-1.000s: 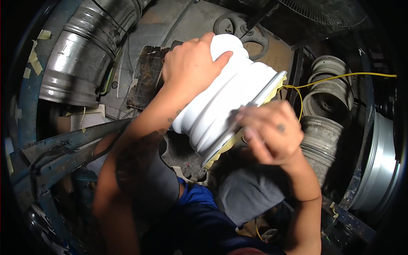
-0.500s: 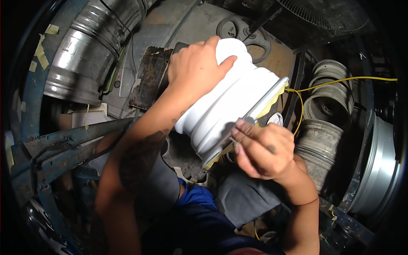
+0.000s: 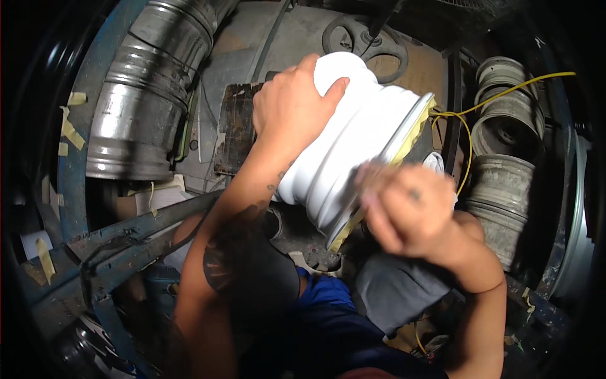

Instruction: The person prepares a car wheel rim by wiping it with a cloth, applying adhesive tape around the rim edges, and sanding the surface with sandpaper.

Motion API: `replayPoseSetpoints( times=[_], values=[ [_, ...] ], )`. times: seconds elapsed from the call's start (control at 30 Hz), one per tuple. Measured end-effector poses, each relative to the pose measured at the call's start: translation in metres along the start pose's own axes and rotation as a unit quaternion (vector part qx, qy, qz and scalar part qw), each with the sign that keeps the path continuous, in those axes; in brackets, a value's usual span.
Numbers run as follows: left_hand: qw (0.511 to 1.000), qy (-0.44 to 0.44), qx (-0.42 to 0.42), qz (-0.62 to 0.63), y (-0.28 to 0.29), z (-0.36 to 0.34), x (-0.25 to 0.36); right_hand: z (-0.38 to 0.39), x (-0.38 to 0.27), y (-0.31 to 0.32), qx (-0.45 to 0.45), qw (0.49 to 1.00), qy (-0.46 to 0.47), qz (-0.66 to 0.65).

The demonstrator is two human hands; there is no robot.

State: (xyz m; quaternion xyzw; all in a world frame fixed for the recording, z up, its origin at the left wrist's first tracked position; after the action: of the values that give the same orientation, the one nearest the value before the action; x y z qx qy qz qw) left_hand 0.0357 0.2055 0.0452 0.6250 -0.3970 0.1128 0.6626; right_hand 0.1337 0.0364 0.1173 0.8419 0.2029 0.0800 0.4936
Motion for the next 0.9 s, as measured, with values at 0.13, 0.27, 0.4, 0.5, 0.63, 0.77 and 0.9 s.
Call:
replayPoseSetpoints(
  times=[0.13, 0.27, 0.4, 0.5, 0.63, 0.77, 0.9],
  values=[
    [0.999, -0.020, 0.002, -0.031, 0.006, 0.002, 0.002, -0.007, 0.009, 0.011, 0.024, 0.999, 0.007, 0.036],
    [1.000, -0.001, 0.009, -0.014, -0.003, 0.005, 0.004, 0.008, 0.004, 0.006, 0.047, 0.998, 0.029, 0.011],
    [0.999, -0.038, 0.009, -0.027, -0.004, 0.007, 0.010, 0.013, 0.027, 0.020, 0.035, 0.997, 0.015, 0.070],
    [0.998, -0.040, 0.025, -0.043, 0.006, 0.005, 0.003, 0.032, 0.108, 0.057, 0.196, 0.956, -0.219, 0.006],
    [0.999, -0.028, 0.025, -0.027, -0.004, 0.002, 0.002, 0.075, 0.155, 0.087, 0.283, 0.883, -0.286, -0.240],
    [1.000, 0.005, 0.009, -0.011, -0.001, -0.001, -0.015, 0.056, 0.117, 0.039, 0.114, 0.886, -0.336, -0.299],
    [0.999, 0.019, 0.032, -0.019, 0.010, 0.000, -0.025, 0.054, 0.093, 0.009, 0.071, 0.758, -0.435, -0.481]
  ],
)
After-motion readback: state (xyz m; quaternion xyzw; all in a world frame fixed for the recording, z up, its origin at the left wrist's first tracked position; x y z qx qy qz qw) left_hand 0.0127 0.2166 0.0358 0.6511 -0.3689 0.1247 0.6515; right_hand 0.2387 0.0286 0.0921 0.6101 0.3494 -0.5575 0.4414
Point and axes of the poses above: each hand's wrist, its own z-axis away from the middle knuckle, its own y-axis out of the back of the hand, x = y × z, the point moved 6 cm from there along -z, towards the middle knuckle, and after that the axes turned 11 degrees about z, right-handed, at the moved point
